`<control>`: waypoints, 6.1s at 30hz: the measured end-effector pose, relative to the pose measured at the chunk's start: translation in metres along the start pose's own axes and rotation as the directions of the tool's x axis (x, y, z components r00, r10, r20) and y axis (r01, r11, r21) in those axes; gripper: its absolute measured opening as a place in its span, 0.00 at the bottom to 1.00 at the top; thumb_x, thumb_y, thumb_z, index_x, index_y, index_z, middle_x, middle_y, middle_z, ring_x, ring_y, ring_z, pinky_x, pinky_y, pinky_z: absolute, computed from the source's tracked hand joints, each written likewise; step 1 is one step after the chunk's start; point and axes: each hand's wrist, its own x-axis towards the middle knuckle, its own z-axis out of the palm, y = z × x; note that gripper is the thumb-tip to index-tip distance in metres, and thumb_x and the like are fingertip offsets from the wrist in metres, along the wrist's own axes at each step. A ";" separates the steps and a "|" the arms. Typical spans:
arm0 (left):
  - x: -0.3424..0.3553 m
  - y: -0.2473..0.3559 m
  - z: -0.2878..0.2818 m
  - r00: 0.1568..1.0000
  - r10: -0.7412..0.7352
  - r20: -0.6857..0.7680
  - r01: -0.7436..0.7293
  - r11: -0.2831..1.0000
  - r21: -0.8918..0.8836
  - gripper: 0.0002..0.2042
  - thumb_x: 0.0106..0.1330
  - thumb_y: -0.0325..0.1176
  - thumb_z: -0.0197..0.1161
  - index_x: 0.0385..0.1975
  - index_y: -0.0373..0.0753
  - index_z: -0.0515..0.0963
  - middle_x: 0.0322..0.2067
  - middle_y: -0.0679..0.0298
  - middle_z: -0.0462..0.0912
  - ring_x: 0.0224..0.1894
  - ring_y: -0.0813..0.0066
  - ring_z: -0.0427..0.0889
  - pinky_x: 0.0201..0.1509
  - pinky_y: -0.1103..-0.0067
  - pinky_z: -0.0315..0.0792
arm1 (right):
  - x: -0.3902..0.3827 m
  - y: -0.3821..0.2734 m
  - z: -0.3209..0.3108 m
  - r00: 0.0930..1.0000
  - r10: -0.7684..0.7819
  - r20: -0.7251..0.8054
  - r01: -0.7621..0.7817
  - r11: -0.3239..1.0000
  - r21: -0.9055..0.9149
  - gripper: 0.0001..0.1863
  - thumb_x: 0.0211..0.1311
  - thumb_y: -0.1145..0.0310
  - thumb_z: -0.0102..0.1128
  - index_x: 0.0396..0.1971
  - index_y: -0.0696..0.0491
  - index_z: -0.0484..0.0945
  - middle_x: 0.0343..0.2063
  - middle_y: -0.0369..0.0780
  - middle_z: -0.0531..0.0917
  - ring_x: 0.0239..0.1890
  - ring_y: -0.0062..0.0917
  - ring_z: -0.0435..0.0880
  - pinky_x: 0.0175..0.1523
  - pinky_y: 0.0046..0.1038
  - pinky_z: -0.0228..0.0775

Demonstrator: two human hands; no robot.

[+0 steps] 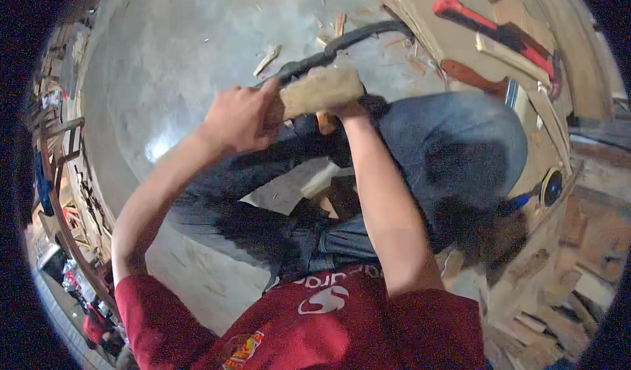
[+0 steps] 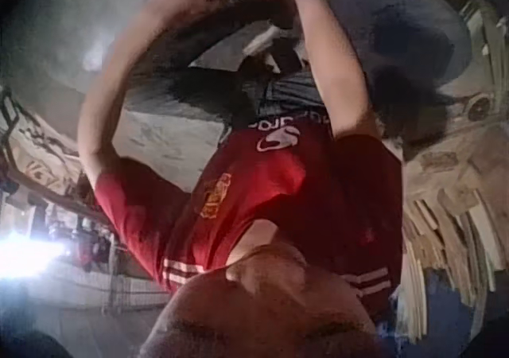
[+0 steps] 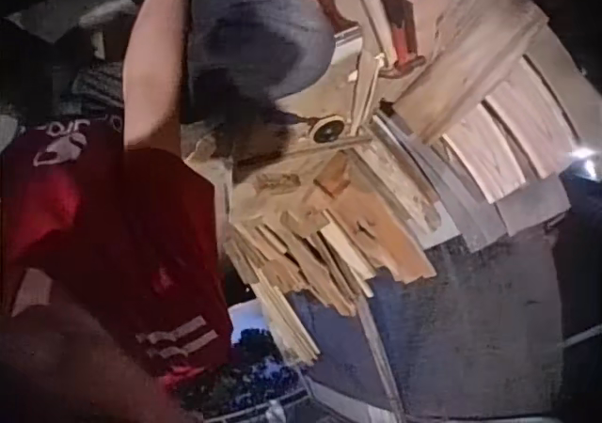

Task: The person is carving a wooden block using a mallet and a carving tool while sitting on the floor.

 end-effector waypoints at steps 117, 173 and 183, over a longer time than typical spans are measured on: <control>-0.051 0.009 0.031 0.819 0.026 -0.573 -0.222 0.935 -0.276 0.37 0.51 0.36 0.67 0.65 0.45 0.63 0.34 0.46 0.82 0.37 0.42 0.82 0.41 0.60 0.75 | 0.009 -0.056 -0.024 0.917 0.331 -0.222 -0.114 0.751 0.651 0.09 0.49 0.65 0.66 0.24 0.56 0.81 0.25 0.35 0.85 0.31 0.24 0.84 0.38 0.30 0.73; -0.018 0.030 0.003 0.903 0.213 -0.374 -0.160 0.973 0.167 0.32 0.54 0.43 0.68 0.56 0.36 0.63 0.23 0.48 0.79 0.29 0.42 0.81 0.32 0.58 0.76 | 0.000 -0.042 -0.007 0.892 -0.142 -0.429 0.127 0.990 -0.064 0.21 0.60 0.58 0.59 0.49 0.56 0.77 0.48 0.45 0.82 0.54 0.37 0.79 0.61 0.39 0.66; -0.022 0.037 0.021 0.907 0.299 -0.298 -0.299 0.953 0.044 0.29 0.55 0.46 0.64 0.52 0.34 0.67 0.23 0.51 0.83 0.28 0.50 0.85 0.31 0.61 0.79 | -0.025 -0.038 0.008 0.968 0.073 -0.241 -0.017 0.974 0.227 0.17 0.67 0.56 0.53 0.48 0.50 0.77 0.48 0.39 0.80 0.51 0.30 0.79 0.57 0.36 0.71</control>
